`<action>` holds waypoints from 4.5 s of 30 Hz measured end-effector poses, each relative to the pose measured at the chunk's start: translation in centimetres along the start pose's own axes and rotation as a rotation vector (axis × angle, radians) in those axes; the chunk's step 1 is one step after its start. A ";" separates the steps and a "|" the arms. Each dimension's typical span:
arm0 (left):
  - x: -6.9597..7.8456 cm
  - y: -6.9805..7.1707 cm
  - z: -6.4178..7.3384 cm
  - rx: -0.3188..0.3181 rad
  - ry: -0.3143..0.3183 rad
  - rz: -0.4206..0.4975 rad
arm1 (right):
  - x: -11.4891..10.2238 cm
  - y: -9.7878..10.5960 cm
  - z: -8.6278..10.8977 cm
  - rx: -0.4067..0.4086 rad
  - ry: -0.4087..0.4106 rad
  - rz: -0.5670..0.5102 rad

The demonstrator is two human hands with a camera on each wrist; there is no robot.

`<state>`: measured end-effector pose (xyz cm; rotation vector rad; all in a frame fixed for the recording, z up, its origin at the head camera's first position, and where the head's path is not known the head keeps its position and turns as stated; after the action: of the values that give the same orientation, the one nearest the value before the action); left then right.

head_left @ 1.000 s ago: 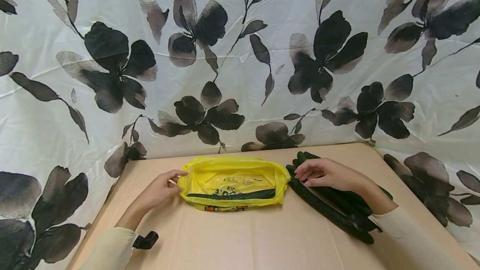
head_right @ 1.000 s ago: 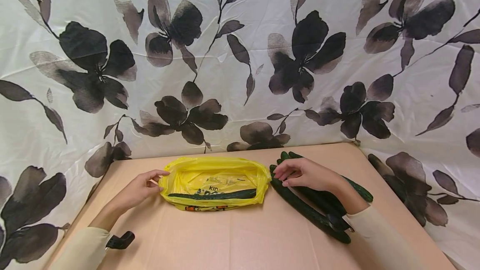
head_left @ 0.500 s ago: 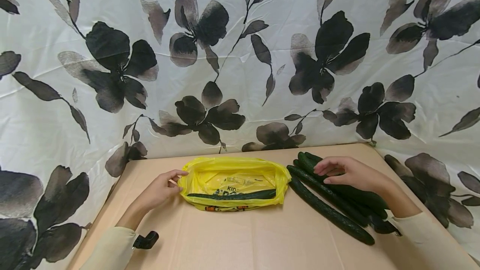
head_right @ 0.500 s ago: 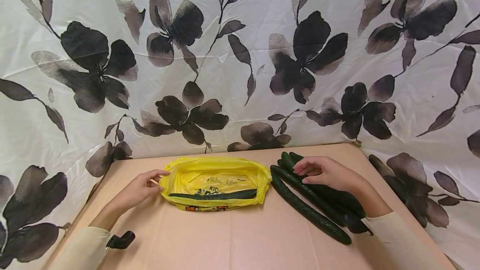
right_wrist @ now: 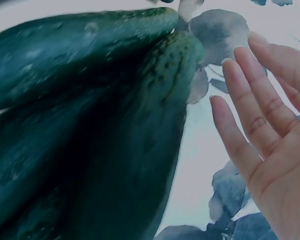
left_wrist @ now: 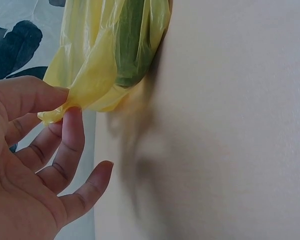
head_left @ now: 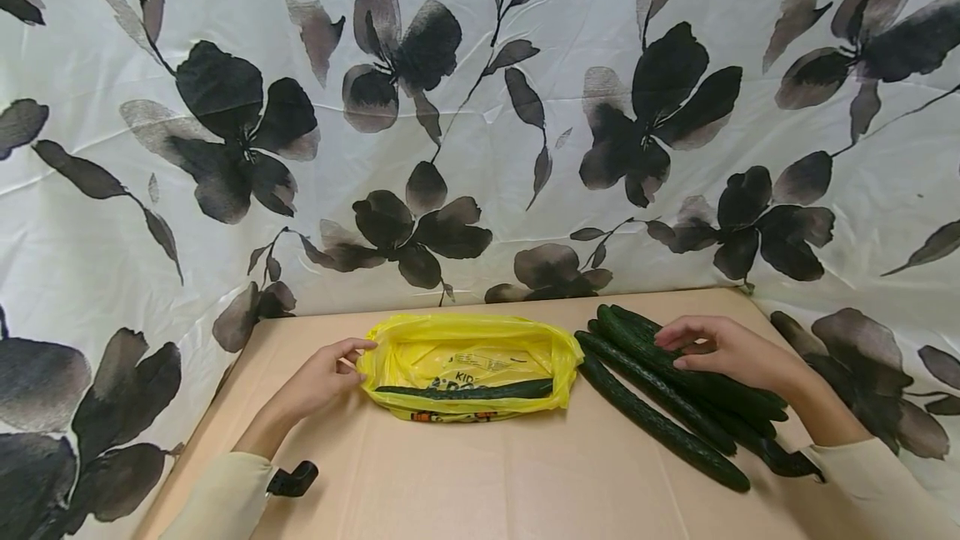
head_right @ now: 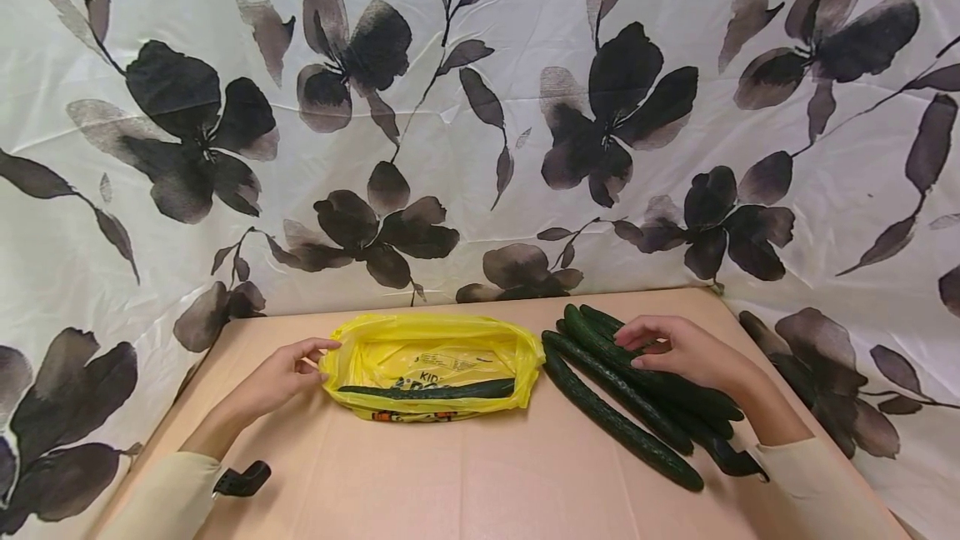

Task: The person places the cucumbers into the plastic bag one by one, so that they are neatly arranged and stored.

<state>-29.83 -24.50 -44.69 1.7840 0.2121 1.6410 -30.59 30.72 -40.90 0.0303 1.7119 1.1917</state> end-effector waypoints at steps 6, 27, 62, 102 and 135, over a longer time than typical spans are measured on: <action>0.1 0.0 0.1 -0.003 0.005 -0.007 | 0.8 0.2 0.8 0.031 -0.006 0.034; -0.3 -0.1 -0.1 -0.003 0.007 -0.008 | 3.0 -0.9 1.0 0.018 -0.076 -0.039; -0.1 -0.2 -0.5 0.004 0.023 -0.026 | 4.9 -1.6 -1.3 -0.014 -0.257 0.152; 0.2 -0.2 -0.2 -0.012 0.033 -0.019 | 0.5 -0.1 -2.5 -0.023 -0.127 0.120; 0.4 -0.4 -0.4 -0.010 0.033 -0.002 | -7.3 -1.8 -9.7 -0.136 0.016 0.084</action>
<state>-29.97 -23.90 -44.63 1.7497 0.2198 1.6686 -33.16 19.33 -36.99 0.0093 1.6536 1.3719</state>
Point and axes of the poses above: each hand's wrist, its own z-axis away from the middle knuckle, its own y-axis out of the back of the hand, x = y × z, the point moved 9 cm from there along -z, towards the middle knuckle, and after that the axes turned 7 degrees about -x, right-handed, at the moved point
